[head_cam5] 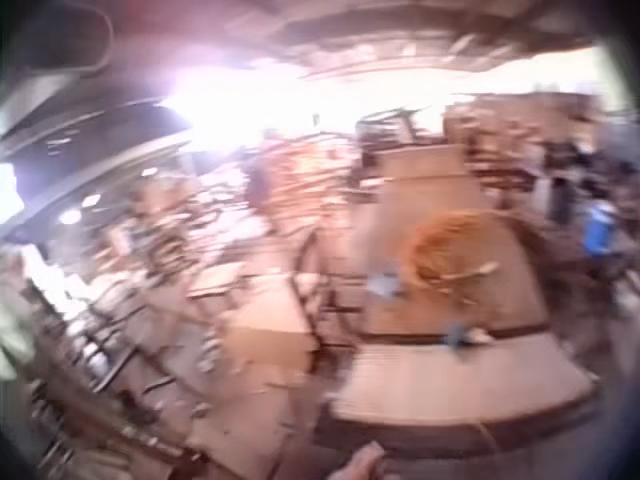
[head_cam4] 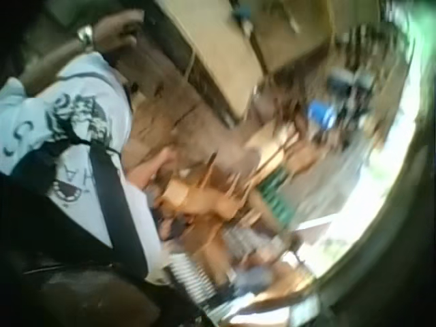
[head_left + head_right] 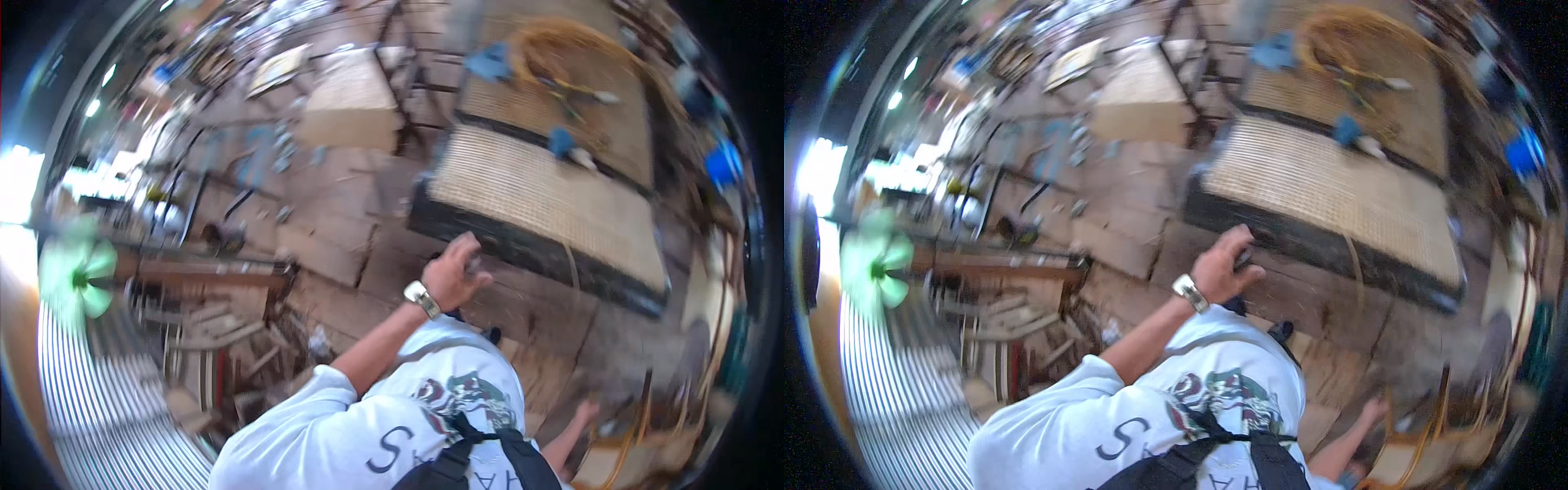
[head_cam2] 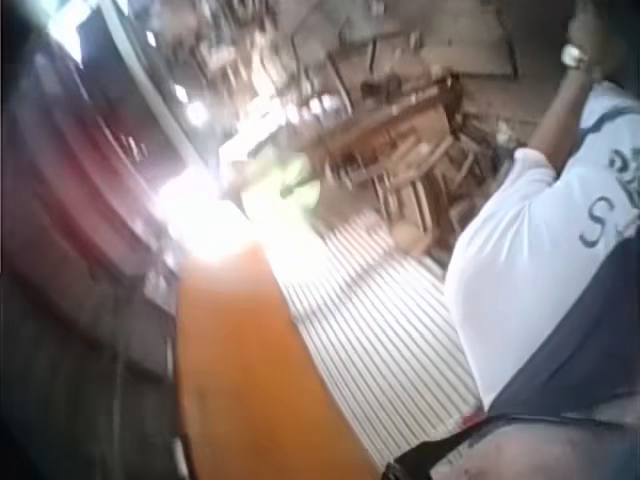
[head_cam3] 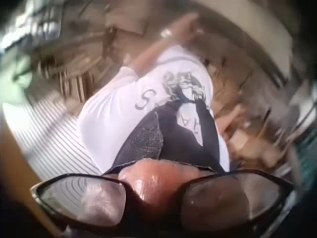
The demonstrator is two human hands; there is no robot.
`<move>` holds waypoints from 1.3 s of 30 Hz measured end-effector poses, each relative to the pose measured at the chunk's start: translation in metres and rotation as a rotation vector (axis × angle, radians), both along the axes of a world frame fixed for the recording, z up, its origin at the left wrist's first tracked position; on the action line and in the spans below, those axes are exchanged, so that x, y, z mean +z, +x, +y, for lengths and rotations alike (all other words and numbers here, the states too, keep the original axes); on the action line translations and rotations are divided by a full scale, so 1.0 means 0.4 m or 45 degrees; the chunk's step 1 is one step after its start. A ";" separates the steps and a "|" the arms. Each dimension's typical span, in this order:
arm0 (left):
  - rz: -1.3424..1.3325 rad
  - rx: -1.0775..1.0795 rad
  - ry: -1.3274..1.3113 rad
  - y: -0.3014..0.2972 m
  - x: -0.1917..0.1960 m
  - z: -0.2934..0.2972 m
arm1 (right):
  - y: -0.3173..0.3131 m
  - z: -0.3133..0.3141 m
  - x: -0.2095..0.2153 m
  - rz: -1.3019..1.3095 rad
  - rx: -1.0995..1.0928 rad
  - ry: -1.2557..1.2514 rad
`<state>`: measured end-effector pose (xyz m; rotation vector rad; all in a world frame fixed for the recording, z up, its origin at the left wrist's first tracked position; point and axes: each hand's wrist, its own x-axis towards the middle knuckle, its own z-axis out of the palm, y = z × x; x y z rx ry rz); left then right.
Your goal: Repairing the woven seat of a cane chair by weaving rattan strips through the frame and tightening them.
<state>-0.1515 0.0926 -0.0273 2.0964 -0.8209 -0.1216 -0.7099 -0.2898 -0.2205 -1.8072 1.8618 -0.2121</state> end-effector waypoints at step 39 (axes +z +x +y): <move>0.061 -1.040 -1.388 0.589 0.906 0.096 | 1.594 0.509 0.461 -0.507 1.329 -0.567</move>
